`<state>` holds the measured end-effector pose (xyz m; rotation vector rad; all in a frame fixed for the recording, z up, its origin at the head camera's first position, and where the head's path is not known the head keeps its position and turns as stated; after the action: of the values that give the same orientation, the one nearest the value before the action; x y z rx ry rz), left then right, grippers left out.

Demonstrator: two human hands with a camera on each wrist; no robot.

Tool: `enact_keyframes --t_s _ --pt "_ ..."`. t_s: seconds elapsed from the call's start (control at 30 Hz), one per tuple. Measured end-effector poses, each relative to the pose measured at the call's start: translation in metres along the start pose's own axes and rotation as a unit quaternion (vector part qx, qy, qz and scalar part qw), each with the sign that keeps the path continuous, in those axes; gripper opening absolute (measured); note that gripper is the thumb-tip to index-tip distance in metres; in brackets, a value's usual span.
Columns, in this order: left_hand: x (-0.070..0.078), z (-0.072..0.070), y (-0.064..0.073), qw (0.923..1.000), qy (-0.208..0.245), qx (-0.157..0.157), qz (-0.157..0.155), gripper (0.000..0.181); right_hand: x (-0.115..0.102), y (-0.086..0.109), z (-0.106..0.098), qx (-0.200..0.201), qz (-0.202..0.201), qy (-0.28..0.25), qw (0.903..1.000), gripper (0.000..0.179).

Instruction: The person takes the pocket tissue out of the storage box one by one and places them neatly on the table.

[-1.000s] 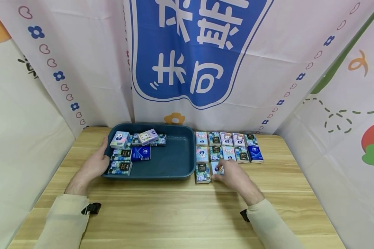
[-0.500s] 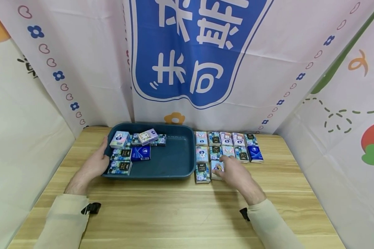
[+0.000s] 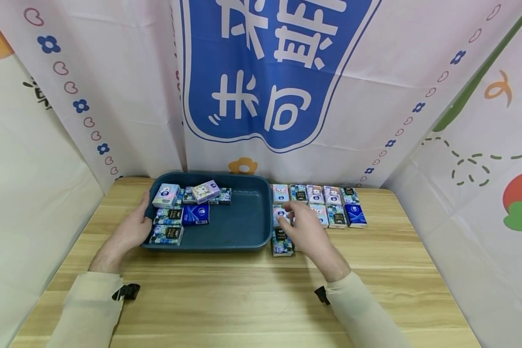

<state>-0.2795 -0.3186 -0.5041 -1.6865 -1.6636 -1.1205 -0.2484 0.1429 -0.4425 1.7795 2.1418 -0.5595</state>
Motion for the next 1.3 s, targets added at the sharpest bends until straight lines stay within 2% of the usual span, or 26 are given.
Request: enact_keyframes --t_s 0.13,0.33,0.63,0.97,1.3 --pt "0.000 0.000 0.000 1.0000 -0.002 0.001 -0.001 0.080 -0.016 -0.006 0.006 0.011 -0.019 -0.019 0.9996 0.037" --pt "0.001 0.000 0.000 1.0000 -0.003 0.002 0.002 0.080 -0.042 -0.015 0.019 0.003 -0.039 -0.042 0.9983 0.040" --pt "0.001 0.000 0.000 1.0000 0.000 0.000 -0.002 0.079 -0.081 -0.029 0.044 -0.011 -0.068 -0.037 0.9970 0.042" --pt "0.003 0.001 0.000 1.0000 0.002 -0.001 -0.003 0.081 -0.113 -0.046 0.076 -0.041 -0.062 -0.043 0.9963 0.048" --pt "0.000 0.000 -0.002 1.0000 0.003 -0.004 -0.003 0.080 -0.133 -0.061 0.105 -0.073 -0.062 -0.036 0.9947 0.049"
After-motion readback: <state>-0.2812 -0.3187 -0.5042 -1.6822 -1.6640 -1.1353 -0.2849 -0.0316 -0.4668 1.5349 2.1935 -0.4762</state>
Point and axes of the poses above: each hand's wrist, its own y-axis away from the middle knuckle, its own z-axis out of the palm, x = y × z, the point moved 4 cm from there along -y, towards the middle knuckle, and after that the axes turned 10 degrees about y, right-handed, at the moved point
